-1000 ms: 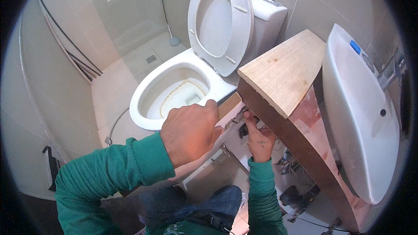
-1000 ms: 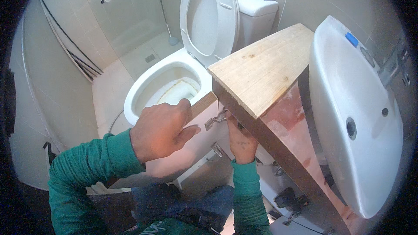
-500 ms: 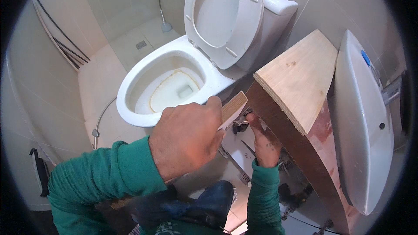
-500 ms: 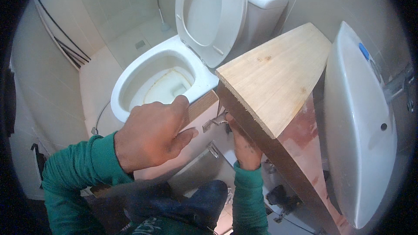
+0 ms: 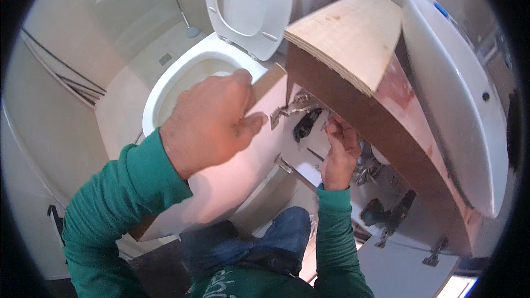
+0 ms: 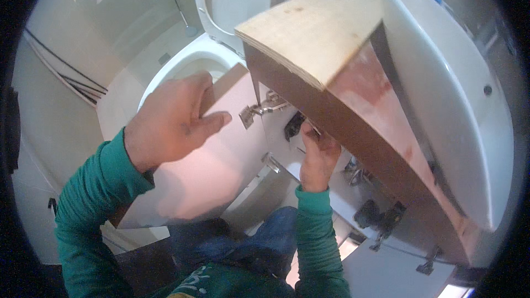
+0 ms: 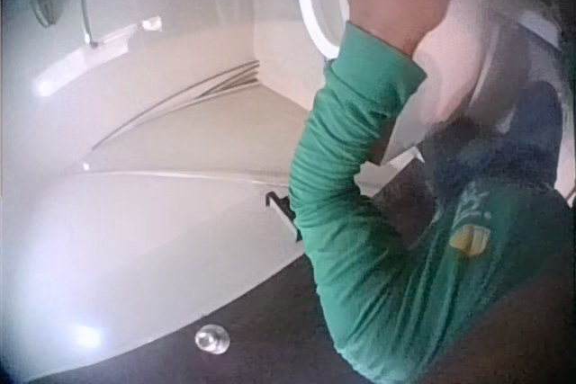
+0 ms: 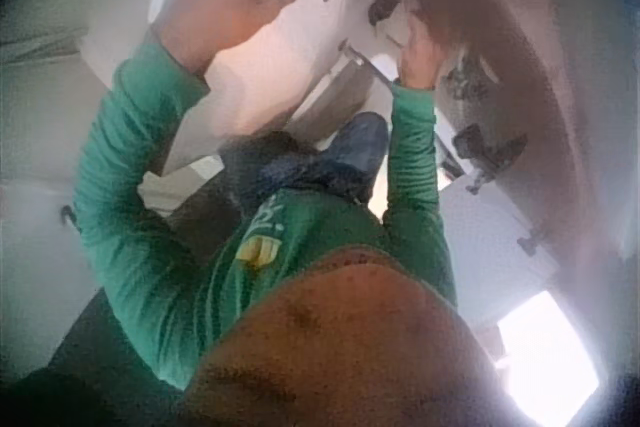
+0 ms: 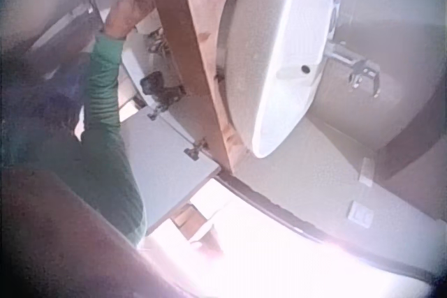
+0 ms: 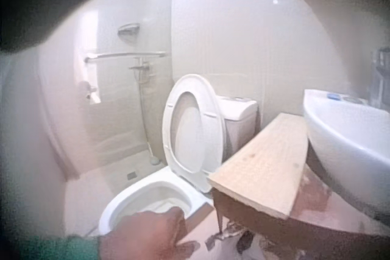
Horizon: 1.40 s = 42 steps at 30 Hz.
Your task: The person assembles a bathroom vanity cabinet by attaching a door to the frame using a cordless drill. They align the door, secure the hinges with screws, and test the door's movement.
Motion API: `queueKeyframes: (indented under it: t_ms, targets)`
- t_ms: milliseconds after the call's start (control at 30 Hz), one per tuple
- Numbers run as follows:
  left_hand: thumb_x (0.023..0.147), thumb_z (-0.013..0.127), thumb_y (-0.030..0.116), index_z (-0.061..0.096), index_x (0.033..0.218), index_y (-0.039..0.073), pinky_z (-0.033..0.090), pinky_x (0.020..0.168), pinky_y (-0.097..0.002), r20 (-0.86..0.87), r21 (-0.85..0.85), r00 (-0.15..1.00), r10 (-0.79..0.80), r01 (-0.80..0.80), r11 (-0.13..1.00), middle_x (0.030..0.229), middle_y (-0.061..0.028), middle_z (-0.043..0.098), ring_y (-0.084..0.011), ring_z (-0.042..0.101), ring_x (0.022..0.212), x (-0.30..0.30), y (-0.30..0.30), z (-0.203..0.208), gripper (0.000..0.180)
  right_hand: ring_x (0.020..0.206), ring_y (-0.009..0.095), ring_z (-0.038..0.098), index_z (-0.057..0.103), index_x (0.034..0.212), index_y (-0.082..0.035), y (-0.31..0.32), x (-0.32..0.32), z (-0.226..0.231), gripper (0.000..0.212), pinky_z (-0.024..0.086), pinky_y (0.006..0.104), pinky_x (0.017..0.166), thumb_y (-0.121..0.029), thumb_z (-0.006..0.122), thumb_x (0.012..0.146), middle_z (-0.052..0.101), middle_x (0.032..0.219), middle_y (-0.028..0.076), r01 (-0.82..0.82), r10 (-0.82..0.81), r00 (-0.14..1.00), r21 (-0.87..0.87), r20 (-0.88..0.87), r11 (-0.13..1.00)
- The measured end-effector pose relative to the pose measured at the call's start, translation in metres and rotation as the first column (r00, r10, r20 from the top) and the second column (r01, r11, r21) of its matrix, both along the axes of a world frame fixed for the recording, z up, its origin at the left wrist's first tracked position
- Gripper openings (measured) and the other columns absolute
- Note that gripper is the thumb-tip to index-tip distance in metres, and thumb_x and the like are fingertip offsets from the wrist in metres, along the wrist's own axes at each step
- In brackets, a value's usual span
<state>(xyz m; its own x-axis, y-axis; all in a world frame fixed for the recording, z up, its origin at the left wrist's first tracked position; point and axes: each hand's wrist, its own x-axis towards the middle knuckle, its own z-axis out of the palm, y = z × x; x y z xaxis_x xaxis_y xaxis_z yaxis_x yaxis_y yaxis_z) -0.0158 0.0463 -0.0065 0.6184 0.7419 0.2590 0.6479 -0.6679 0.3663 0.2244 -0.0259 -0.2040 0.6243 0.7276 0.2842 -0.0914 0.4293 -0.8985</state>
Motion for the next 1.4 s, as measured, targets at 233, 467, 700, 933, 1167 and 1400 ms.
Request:
queueKeyframes:
  t_ms: [233,467,700,933,1167,1400]
  targets:
    - [0.087,0.078,0.027,0.061,0.091,-0.004,0.047,0.064,-0.0441,-0.088,-0.004,0.996,-0.026,0.025,1.0,0.071,-0.0197,0.057,-0.0304,0.06,0.067,0.016,-0.003,0.006,0.036,0.114,0.025,0.06,0.06,0.127,0.003,-0.188,0.07,-0.153,0.039,0.046,0.0388,0.103,-0.011,0.072,0.093,0.065,0.12,0.013,0.642,-0.511,0.763,-0.377,0.396,0.668]
    - [0.092,0.081,0.016,0.036,0.145,-0.016,0.045,0.111,-0.0416,0.226,-0.229,0.969,0.096,-0.043,0.972,0.146,-0.0294,0.048,-0.0322,0.054,0.131,-0.022,0.004,-0.03,0.076,0.129,0.035,0.046,0.041,0.148,0.001,-0.318,0.1,-0.243,0.086,0.041,0.0479,0.107,-0.029,0.088,0.081,0.042,0.141,0.021,0.91,-0.683,0.347,-0.406,0.642,0.081]
    - [0.09,0.083,0.025,0.043,0.14,-0.016,0.047,0.106,-0.04,-0.105,-0.228,0.985,0.137,-0.158,0.961,0.133,-0.025,0.058,-0.028,0.056,0.124,-0.001,0.002,-0.002,0.076,0.141,0.039,0.045,0.03,0.155,0.009,-0.292,0.134,-0.218,0.112,0.032,0.0445,0.122,-0.035,0.094,0.075,0.044,0.152,0.03,0.889,-0.626,0.456,-0.304,0.633,0.341]
    - [0.085,0.084,0.037,0.063,0.105,-0.011,0.05,0.069,-0.0417,-0.17,-0.004,0.985,-0.007,0.006,1.0,0.08,-0.0202,0.062,-0.0272,0.061,0.075,0.015,-0.002,0.009,0.055,0.101,0.021,0.068,0.068,0.123,0.0,-0.272,0.242,-0.254,0.039,0.057,0.0335,0.086,-0.015,0.081,0.09,0.073,0.117,0.012,0.801,-0.799,0.595,-0.137,0.082,0.583]
    - [0.087,0.081,0.03,0.06,0.086,-0.006,0.045,0.061,-0.0415,-0.093,0.026,0.996,-0.014,0.017,1.0,0.072,-0.0169,0.057,-0.0244,0.056,0.067,0.006,-0.003,0.005,0.041,0.072,0.016,0.063,0.063,0.118,-0.001,-0.264,0.12,-0.178,0.027,0.054,0.0323,0.068,-0.011,0.073,0.094,0.072,0.102,0.012,0.644,-0.643,0.761,-0.211,0.083,0.735]
    - [0.085,0.081,0.033,0.061,0.086,-0.005,0.045,0.061,-0.0427,-0.108,0.103,0.994,-0.021,0.032,0.994,0.071,-0.0174,0.057,-0.0282,0.056,0.066,0.01,-0.007,0.005,0.043,0.071,0.019,0.064,0.056,0.126,0.001,-0.238,0.01,-0.066,0.037,0.055,0.0318,0.062,-0.015,0.069,0.096,0.072,0.105,0.024,0.488,-0.497,0.864,-0.109,-0.081,0.866]
